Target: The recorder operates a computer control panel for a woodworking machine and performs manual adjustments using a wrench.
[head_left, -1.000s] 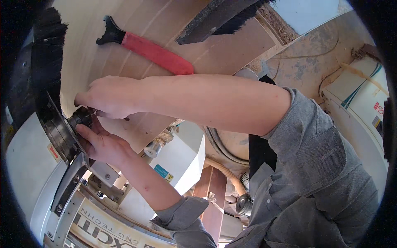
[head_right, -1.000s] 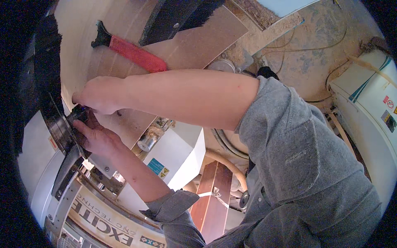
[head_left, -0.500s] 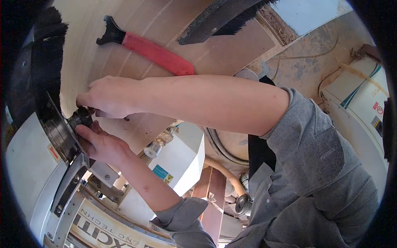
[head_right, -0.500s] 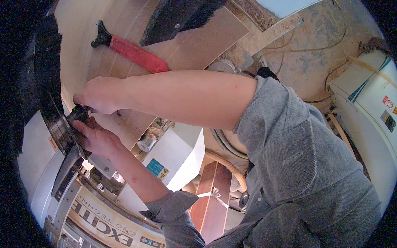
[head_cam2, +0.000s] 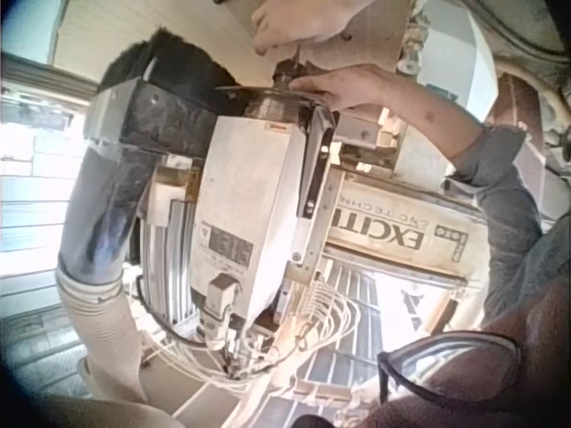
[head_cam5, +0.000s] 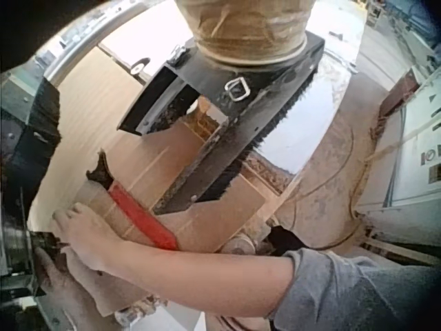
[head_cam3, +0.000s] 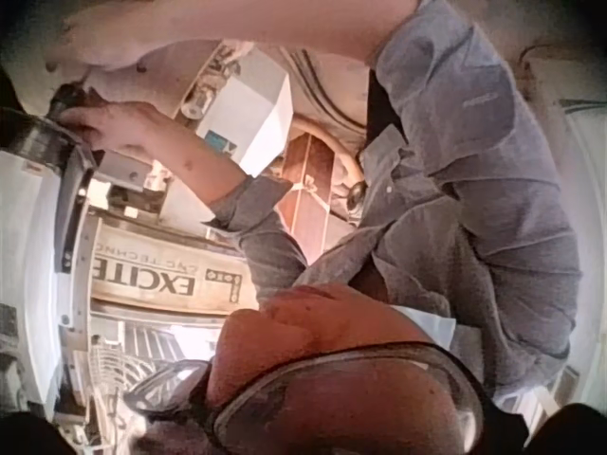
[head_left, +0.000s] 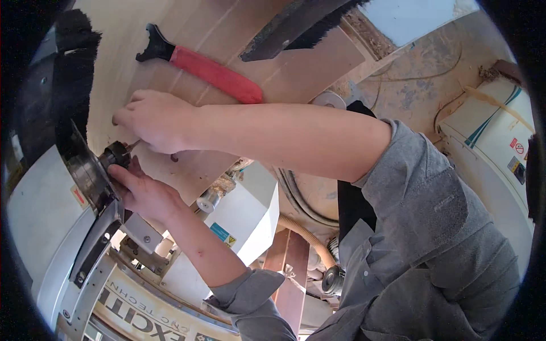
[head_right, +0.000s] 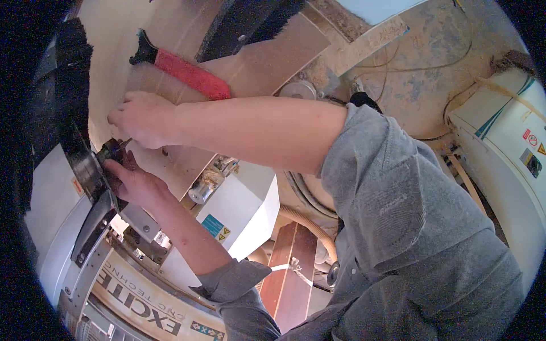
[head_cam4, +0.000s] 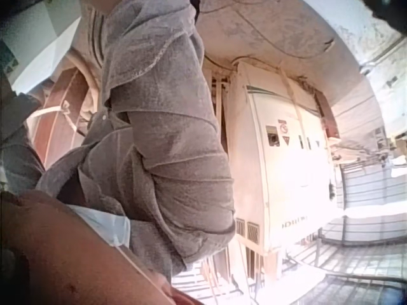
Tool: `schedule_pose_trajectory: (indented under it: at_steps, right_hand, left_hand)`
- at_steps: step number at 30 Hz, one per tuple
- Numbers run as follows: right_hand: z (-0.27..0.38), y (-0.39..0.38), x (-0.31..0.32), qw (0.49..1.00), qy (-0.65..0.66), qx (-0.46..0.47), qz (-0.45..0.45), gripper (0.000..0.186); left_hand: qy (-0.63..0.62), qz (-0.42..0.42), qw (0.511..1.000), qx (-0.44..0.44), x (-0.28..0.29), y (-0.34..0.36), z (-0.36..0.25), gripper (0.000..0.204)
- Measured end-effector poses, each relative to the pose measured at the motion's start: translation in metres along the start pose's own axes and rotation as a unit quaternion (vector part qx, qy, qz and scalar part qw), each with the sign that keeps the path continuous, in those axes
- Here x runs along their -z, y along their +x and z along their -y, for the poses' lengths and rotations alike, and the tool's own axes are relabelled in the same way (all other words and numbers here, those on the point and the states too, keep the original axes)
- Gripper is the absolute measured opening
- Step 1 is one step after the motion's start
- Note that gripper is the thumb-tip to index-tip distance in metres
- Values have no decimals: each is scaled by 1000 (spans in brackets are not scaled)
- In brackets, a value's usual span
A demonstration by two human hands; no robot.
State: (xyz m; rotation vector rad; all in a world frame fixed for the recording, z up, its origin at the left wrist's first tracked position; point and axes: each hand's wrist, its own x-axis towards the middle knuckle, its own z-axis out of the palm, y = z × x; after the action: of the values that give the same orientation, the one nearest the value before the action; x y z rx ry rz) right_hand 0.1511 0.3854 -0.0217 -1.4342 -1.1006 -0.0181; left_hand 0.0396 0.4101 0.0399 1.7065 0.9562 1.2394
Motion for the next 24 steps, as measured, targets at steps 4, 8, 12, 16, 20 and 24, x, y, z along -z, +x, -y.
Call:
schedule_pose_trajectory:
  at_steps: [4,8,12,16,20,24]
  right_hand:
    - [18,-5,28,991,-39,-56,111,29]
    - [20,-26,61,987,-25,-101,123,35]
    - [32,-54,115,996,-24,15,85,43]
    - [61,-84,164,993,7,-13,119,51]
    - [79,-124,212,984,43,-105,140,53]
    - [90,-173,263,992,-9,-88,92,49]
  left_hand:
    - [-14,-36,997,69,9,-7,-2,42]
    - [-28,3,993,113,11,-22,4,52]
    - [254,130,958,41,13,-29,31,65]
    - [466,192,859,-92,27,-30,53,66]
    - [467,221,850,-108,27,-38,51,68]
    - [296,295,906,-62,25,-64,22,65]
